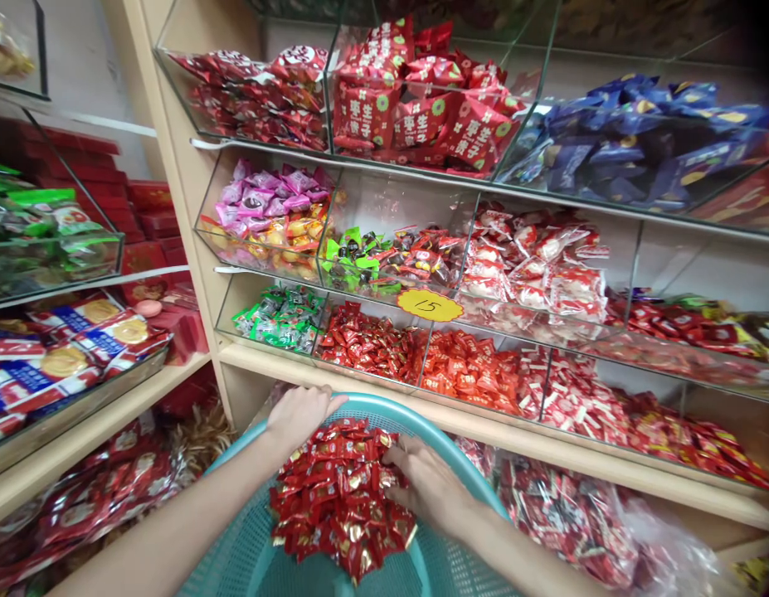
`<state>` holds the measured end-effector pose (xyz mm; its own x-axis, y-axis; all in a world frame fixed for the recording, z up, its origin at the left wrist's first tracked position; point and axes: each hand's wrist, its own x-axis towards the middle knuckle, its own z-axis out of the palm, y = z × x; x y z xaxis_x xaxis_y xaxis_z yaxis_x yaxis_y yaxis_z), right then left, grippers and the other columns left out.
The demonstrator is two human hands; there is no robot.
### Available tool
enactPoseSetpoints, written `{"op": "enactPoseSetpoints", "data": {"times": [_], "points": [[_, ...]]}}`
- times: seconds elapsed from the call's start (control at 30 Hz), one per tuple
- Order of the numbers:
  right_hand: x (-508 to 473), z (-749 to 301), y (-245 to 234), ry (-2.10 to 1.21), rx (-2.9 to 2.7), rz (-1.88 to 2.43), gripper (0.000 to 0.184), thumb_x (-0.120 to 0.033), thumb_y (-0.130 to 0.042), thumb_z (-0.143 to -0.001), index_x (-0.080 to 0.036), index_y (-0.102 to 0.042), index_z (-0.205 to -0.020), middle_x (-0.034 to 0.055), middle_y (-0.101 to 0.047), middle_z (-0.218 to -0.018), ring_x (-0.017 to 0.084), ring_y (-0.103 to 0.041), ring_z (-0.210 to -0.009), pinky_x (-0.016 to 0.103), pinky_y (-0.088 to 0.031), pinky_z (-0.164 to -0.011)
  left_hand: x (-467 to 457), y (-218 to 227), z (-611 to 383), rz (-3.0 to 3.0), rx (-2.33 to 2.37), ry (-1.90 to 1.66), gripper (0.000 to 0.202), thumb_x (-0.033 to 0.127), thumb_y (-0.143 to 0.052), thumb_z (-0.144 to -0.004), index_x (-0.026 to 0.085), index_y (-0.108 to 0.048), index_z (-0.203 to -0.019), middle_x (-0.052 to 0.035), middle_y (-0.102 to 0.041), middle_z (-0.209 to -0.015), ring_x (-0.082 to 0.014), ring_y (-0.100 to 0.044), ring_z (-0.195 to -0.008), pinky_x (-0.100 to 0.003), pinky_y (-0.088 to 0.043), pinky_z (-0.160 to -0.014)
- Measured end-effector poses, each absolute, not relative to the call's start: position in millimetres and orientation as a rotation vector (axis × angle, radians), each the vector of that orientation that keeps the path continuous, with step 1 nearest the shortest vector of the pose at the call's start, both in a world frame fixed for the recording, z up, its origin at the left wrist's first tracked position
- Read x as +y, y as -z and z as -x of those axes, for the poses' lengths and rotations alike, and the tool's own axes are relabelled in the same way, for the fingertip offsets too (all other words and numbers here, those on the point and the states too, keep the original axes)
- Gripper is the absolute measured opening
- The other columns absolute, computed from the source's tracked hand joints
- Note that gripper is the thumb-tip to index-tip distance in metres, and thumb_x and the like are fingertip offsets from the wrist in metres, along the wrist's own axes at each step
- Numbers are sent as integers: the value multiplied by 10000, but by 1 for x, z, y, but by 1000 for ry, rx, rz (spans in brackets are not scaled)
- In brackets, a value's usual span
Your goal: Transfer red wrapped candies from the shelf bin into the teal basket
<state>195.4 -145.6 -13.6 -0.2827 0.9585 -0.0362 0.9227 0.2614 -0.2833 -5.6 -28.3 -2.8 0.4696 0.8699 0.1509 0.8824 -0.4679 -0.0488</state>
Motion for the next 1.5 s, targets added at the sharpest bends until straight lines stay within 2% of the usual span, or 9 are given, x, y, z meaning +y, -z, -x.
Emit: {"op": "enactPoseSetpoints", "data": {"times": [0.2,0.3,0.4,0.63,0.83,1.03,1.23,1.33,1.5], "points": [[-121,-196,-24,-265,-2229,1681,331,-429,-524,-818,-176,-566,-1028,86,-583,-952,207,-540,-900,293,-410,-764,-27,6,6,2604,-1528,199,578,529,-217,-887,92,-593,-922,-189,-664,-809,-300,-642,-781,-365,-472,-671],[-83,-196,-43,-123,-2189,1670,255,-368,-468,-862,-177,-560,-1002,74,-582,-943,181,-542,-898,255,-402,-747,-27,8,7,2605,-1540,207,587,535,-218,-885,88,-594,-936,-192,-662,-814,-292,-642,-785,-345,-472,-666],[-40,-191,-49,64,-2106,1882,219,-279,-458,-866,-163,-538,-1033,94,-576,-997,180,-549,-935,256,-394,-772,-27,9,7,2586,-1536,201,578,531,-225,-885,92,-598,-923,-185,-666,-776,-308,-643,-762,-355,-477,-631],[8,-184,-31,144,-1943,2232,259,-229,-575,-785,-107,-581,-1013,185,-579,-1055,259,-564,-980,308,-428,-736,-28,9,10,2547,-1511,213,579,513,-203,-896,95,-603,-898,-182,-671,-757,-306,-649,-714,-356,-482,-590],[11,-191,-26,132,-1932,2256,217,-162,-465,-838,-119,-602,-1001,168,-631,-978,238,-609,-906,287,-431,-692,-30,6,11,2541,-1511,194,572,509,-215,-895,90,-604,-911,-180,-672,-768,-300,-649,-721,-347,-483,-596],[8,-187,-30,203,-1995,2172,263,-68,-376,-842,-118,-610,-951,168,-631,-958,233,-600,-907,283,-409,-698,-30,6,11,2538,-1501,202,561,501,-216,-899,90,-597,-914,-169,-672,-758,-281,-653,-712,-327,-485,-598],[-16,-185,-44,246,-2020,2040,204,-144,-387,-866,-164,-587,-899,117,-612,-931,199,-578,-865,262,-388,-667,-27,8,11,2526,-1480,205,551,492,-218,-901,99,-604,-907,-172,-673,-739,-318,-648,-717,-386,-491,-594],[-37,-190,-42,109,-1953,1766,171,-209,-400,-877,-186,-569,-886,62,-605,-880,162,-567,-799,247,-394,-670,-28,7,10,2524,-1468,207,539,490,-230,-900,104,-607,-891,-163,-676,-711,-338,-646,-702,-417,-492,-578],[-65,-192,-27,-586,-1612,1211,234,-408,-458,-851,-192,-541,-816,18,-587,-756,149,-572,-702,268,-456,-649,-29,4,9,2544,-1481,178,528,487,-239,-899,107,-605,-894,-163,-679,-719,-339,-648,-703,-428,-493,-587]]}}
